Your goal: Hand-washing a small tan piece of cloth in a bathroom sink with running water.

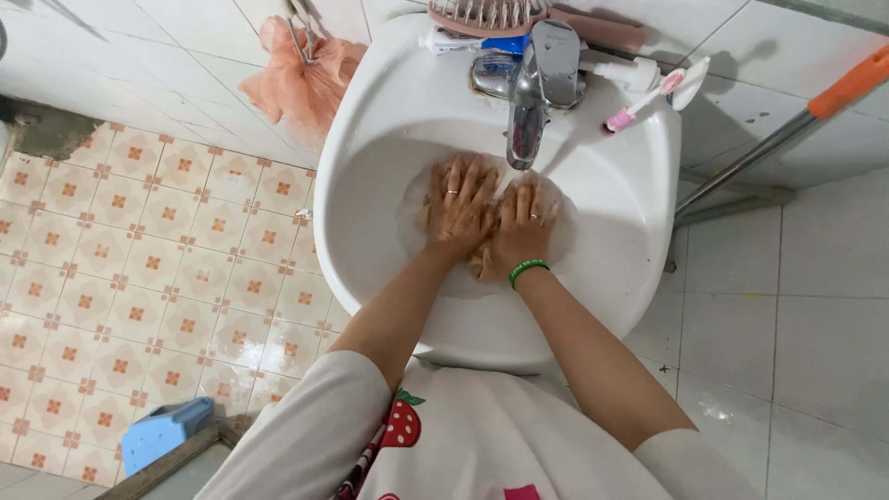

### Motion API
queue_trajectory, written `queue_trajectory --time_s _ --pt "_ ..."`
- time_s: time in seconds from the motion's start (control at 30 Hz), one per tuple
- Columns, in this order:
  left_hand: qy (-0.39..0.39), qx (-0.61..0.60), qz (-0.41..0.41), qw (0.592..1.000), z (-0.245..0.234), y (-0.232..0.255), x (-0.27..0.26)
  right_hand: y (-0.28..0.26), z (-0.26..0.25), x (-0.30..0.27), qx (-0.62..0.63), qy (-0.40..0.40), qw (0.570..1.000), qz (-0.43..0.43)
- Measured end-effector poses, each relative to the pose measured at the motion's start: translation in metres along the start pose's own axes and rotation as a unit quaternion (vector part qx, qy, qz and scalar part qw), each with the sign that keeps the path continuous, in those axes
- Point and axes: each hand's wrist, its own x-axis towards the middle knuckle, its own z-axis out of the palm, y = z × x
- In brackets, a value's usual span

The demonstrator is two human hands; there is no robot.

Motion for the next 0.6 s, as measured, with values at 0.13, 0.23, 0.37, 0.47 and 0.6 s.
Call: queue_trajectory --time_s 0.13,0.23,0.37,0.47,0.6 --pt "0.041 -0.062 0.007 0.997 0.003 -0.002 -0.002 0.008 0.03 0.006 0.024 0.052 0.998 -0.035" --pt "0.034 -0.077 0.005 0.996 -0.001 -0.004 0.002 0.009 0.034 0.009 -0.022 0.127 0.989 -0.066" --pt "0.065 -0.112 0.017 0.992 0.003 -0.005 0.008 0.007 0.019 0.012 0.089 0.077 0.991 -0.066" --pt "0.019 -0.096 0.007 0.995 0.012 -0.005 0.007 0.011 0.024 0.014 0.105 0.143 0.98 -0.092" --pt "0.065 -0.106 0.009 0.992 0.032 0.0 0.007 0.023 0.027 0.02 0.139 0.172 0.964 -0.148"
